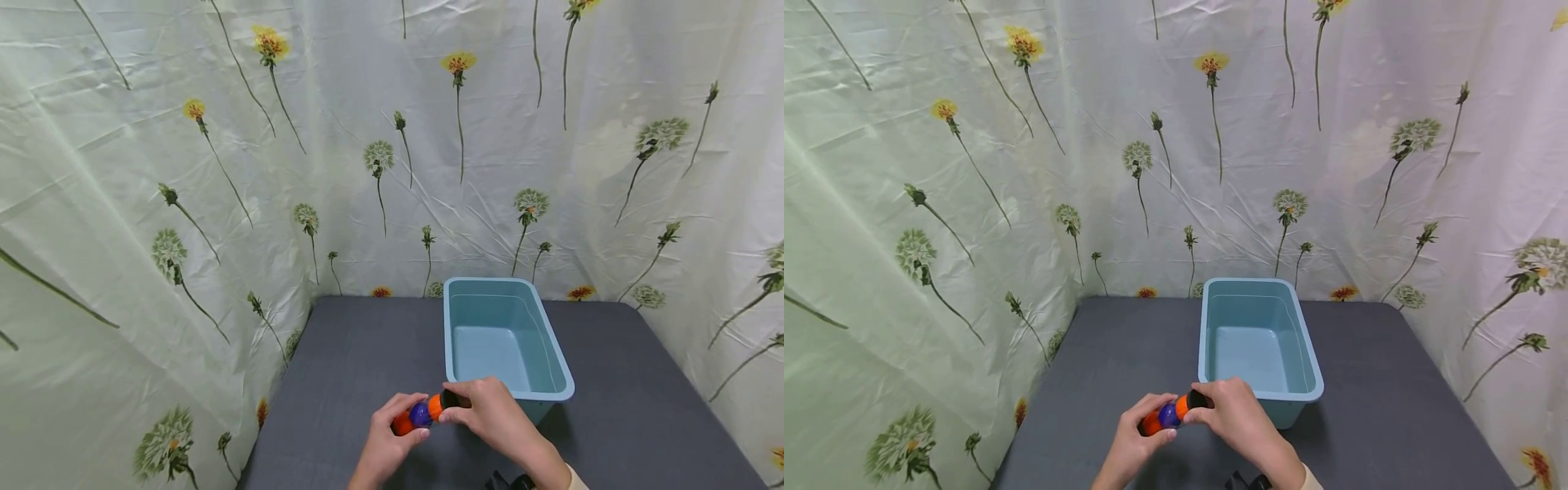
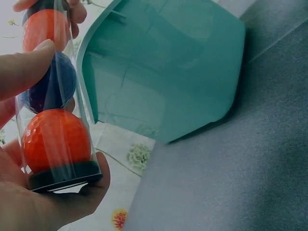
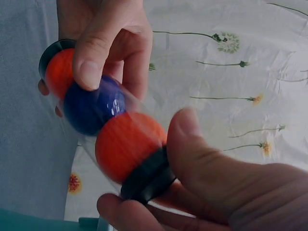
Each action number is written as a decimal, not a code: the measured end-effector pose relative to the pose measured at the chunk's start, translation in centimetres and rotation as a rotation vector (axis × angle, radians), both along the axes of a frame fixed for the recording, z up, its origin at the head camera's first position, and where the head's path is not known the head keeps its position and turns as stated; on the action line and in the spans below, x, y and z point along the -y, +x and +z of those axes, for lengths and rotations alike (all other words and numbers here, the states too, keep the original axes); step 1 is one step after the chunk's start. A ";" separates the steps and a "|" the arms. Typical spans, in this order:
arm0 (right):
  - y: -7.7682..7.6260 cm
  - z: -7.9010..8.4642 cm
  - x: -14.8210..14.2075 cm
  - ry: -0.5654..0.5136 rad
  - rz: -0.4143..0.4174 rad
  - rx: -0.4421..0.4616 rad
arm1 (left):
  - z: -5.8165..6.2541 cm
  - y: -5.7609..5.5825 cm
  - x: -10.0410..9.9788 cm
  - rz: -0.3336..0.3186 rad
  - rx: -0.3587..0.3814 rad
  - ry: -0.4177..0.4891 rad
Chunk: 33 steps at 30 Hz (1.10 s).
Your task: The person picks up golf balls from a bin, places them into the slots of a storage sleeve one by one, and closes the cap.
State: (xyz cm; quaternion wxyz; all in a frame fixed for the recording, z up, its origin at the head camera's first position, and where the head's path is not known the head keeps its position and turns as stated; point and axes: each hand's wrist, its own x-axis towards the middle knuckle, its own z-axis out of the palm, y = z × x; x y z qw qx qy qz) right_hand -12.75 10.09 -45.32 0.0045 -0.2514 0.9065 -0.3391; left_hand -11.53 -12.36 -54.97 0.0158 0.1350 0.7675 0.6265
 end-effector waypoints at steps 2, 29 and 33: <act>0.0 0.0 0.2 0.005 -0.015 0.005 | -0.1 0.0 -0.1 0.010 -0.009 -0.008; 0.7 0.6 -1.8 -0.142 -0.194 -0.138 | -1.0 -4.0 -0.8 0.183 -0.098 -0.074; 0.8 0.4 -3.9 -0.153 -0.250 -0.158 | -2.0 -5.4 -1.5 0.241 -0.043 -0.094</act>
